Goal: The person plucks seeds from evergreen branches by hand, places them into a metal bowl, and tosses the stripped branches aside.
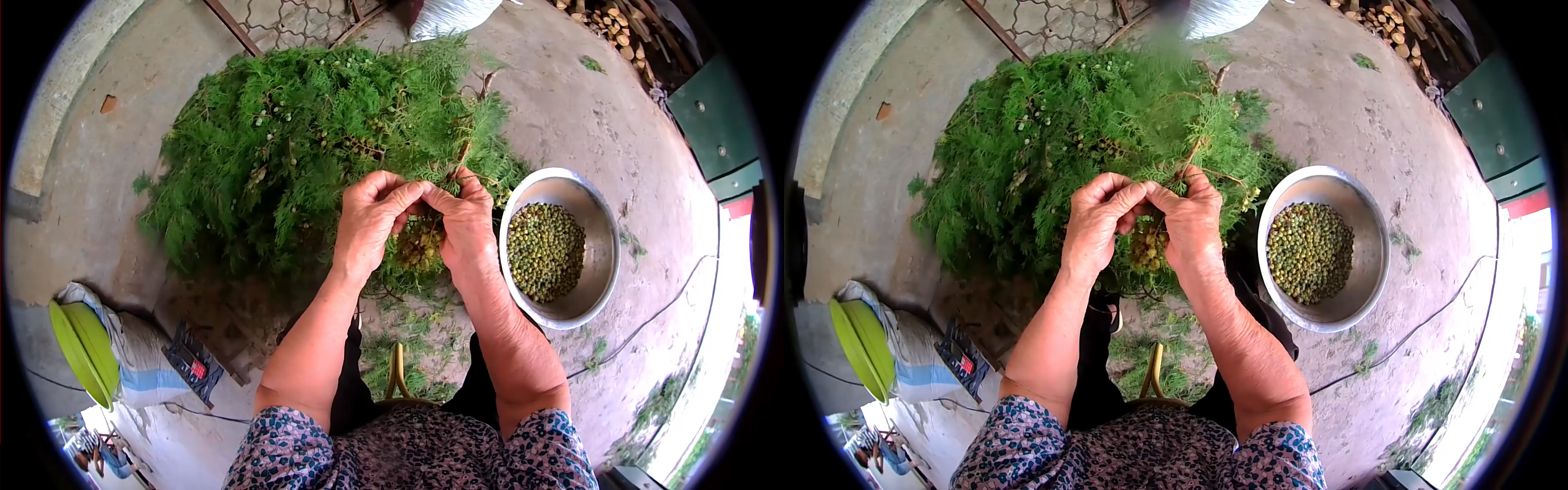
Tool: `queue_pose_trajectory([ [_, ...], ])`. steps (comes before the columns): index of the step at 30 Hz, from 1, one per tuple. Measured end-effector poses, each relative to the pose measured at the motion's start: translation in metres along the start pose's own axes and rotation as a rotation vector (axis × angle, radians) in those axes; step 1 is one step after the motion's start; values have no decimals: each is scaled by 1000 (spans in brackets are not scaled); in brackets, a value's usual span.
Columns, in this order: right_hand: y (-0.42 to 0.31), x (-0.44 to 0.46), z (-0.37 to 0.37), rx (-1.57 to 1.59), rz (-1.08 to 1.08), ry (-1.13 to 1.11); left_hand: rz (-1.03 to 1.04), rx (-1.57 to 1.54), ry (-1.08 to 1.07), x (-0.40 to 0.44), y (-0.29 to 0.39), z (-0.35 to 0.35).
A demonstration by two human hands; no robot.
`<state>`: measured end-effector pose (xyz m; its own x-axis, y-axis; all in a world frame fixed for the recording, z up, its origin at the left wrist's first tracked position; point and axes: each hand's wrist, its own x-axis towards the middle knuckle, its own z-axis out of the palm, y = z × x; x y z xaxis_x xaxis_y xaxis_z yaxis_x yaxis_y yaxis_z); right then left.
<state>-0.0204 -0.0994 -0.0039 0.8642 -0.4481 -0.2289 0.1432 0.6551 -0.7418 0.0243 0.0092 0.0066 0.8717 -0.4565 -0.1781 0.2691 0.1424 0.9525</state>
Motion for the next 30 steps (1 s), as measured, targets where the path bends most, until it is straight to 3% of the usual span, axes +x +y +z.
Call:
queue_pose_trajectory([
  [6, -1, -1, 0, -56, 8, 43, 12, 188, -16, -2, -1, 0],
  [12, -17, -3, 5, -91, 69, -50, -28, -159, -95, 0, 1, -5],
  [19, -7, -7, 9, -323, -24, -126, 11, -424, 21, 9, 3, -12],
  [22, 7, -10, 8, -450, -38, -117, -41, -349, 63, 10, 2, -14],
  [24, 9, -14, 10, -561, -47, -145, 33, -17, 128, 6, 9, -9],
  [25, 8, -16, 12, -591, -34, -159, 70, -12, 87, 3, 13, -5],
  [30, 24, -13, 3, -847, -269, -238, 156, 93, 74, 7, 8, -10],
])
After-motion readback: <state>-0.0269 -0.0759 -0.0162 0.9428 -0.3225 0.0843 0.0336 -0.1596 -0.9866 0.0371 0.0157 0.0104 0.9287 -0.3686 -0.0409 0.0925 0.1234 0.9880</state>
